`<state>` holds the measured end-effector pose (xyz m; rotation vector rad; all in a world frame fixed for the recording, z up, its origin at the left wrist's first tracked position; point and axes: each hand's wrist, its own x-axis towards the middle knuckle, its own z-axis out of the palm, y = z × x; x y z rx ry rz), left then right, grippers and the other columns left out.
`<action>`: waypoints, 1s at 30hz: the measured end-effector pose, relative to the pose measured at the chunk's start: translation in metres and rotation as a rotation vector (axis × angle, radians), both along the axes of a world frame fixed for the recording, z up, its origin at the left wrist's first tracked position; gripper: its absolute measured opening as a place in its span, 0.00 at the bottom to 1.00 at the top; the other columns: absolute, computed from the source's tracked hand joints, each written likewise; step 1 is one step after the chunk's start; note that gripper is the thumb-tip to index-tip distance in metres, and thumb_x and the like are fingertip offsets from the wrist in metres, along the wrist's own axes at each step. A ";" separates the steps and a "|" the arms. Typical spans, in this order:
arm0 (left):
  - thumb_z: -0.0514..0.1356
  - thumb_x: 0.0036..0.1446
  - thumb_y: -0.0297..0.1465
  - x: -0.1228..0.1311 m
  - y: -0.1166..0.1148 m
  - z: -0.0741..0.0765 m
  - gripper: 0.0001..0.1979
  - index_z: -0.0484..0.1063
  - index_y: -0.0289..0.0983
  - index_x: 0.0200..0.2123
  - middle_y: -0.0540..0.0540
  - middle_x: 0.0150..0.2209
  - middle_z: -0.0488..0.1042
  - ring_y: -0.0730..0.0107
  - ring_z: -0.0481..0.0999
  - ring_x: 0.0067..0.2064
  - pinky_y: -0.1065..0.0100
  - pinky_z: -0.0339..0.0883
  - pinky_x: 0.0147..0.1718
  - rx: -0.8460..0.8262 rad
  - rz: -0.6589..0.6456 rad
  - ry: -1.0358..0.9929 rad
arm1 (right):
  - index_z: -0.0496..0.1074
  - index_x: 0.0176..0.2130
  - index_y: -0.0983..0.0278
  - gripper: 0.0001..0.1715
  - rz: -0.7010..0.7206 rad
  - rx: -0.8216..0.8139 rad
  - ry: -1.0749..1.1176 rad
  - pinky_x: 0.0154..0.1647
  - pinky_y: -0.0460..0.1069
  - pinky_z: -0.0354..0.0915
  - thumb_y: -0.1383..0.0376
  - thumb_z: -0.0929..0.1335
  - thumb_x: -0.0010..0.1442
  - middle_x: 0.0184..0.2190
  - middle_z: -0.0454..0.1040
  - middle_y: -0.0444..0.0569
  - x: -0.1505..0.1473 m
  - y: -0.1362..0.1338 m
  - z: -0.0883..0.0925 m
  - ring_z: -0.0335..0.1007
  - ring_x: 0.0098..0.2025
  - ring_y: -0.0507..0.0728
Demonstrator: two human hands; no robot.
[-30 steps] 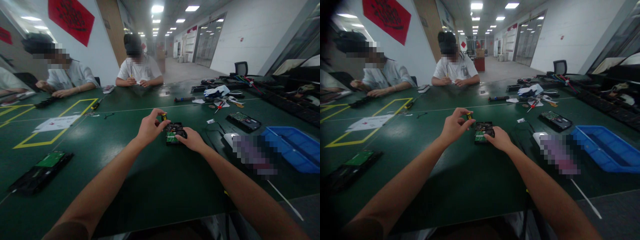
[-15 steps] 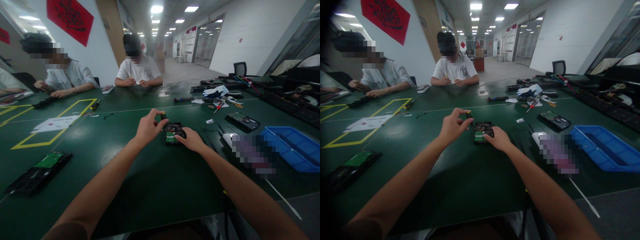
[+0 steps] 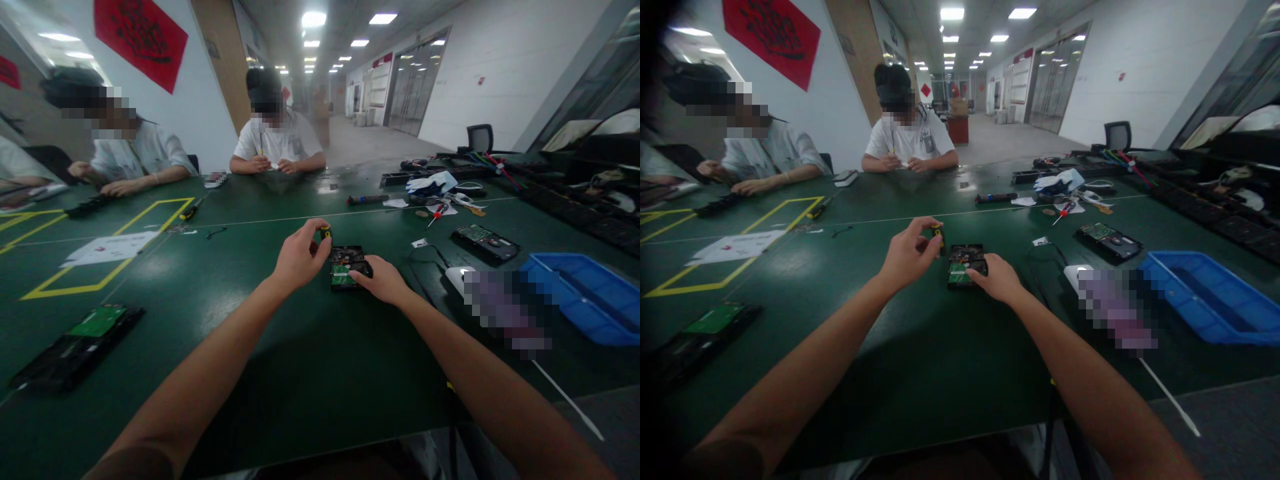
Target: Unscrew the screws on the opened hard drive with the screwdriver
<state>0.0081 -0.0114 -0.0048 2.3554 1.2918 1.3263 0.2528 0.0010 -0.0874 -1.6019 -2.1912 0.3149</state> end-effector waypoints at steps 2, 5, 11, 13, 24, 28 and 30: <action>0.58 0.65 0.34 0.000 0.001 -0.001 0.14 0.67 0.40 0.53 0.47 0.39 0.78 0.74 0.75 0.27 0.69 0.69 0.31 -0.004 0.014 0.001 | 0.73 0.54 0.63 0.29 0.001 -0.005 -0.006 0.56 0.55 0.66 0.44 0.66 0.67 0.56 0.74 0.58 0.000 0.000 0.000 0.72 0.55 0.64; 0.64 0.62 0.37 0.000 0.003 -0.003 0.16 0.67 0.40 0.50 0.48 0.41 0.77 0.76 0.73 0.26 0.69 0.69 0.30 0.022 0.043 0.002 | 0.73 0.55 0.63 0.30 -0.009 -0.004 -0.009 0.54 0.55 0.67 0.44 0.66 0.67 0.57 0.74 0.58 0.000 0.000 0.000 0.73 0.54 0.64; 0.66 0.61 0.32 -0.002 0.005 -0.002 0.14 0.71 0.40 0.49 0.45 0.48 0.72 0.80 0.70 0.28 0.69 0.71 0.31 0.097 0.018 -0.008 | 0.73 0.54 0.63 0.29 -0.002 0.001 -0.007 0.53 0.55 0.67 0.44 0.66 0.67 0.57 0.74 0.57 0.000 -0.001 0.000 0.73 0.53 0.64; 0.64 0.62 0.30 -0.003 0.005 -0.002 0.14 0.73 0.41 0.51 0.45 0.48 0.71 0.79 0.71 0.29 0.69 0.72 0.32 0.105 0.001 0.002 | 0.73 0.54 0.63 0.29 0.011 0.014 -0.003 0.53 0.55 0.67 0.45 0.66 0.67 0.56 0.74 0.57 0.000 0.000 0.000 0.73 0.54 0.64; 0.63 0.62 0.34 -0.004 0.005 -0.003 0.20 0.70 0.40 0.56 0.50 0.32 0.77 0.73 0.74 0.25 0.67 0.69 0.30 -0.039 0.038 0.039 | 0.73 0.54 0.63 0.29 0.008 0.006 0.008 0.54 0.56 0.67 0.44 0.65 0.67 0.57 0.73 0.58 0.001 0.000 -0.001 0.72 0.55 0.65; 0.65 0.60 0.39 -0.004 0.004 -0.003 0.20 0.68 0.40 0.53 0.54 0.22 0.72 0.69 0.76 0.25 0.66 0.67 0.30 -0.061 0.097 0.030 | 0.73 0.54 0.63 0.30 0.014 0.007 0.016 0.54 0.56 0.67 0.43 0.65 0.67 0.56 0.74 0.57 0.001 0.000 -0.001 0.73 0.54 0.64; 0.66 0.59 0.41 -0.004 0.004 -0.003 0.21 0.68 0.40 0.51 0.53 0.25 0.74 0.69 0.76 0.25 0.66 0.67 0.29 -0.074 0.113 0.003 | 0.73 0.54 0.63 0.30 0.004 0.003 0.006 0.54 0.56 0.67 0.43 0.65 0.67 0.56 0.74 0.58 0.001 0.000 -0.001 0.73 0.54 0.64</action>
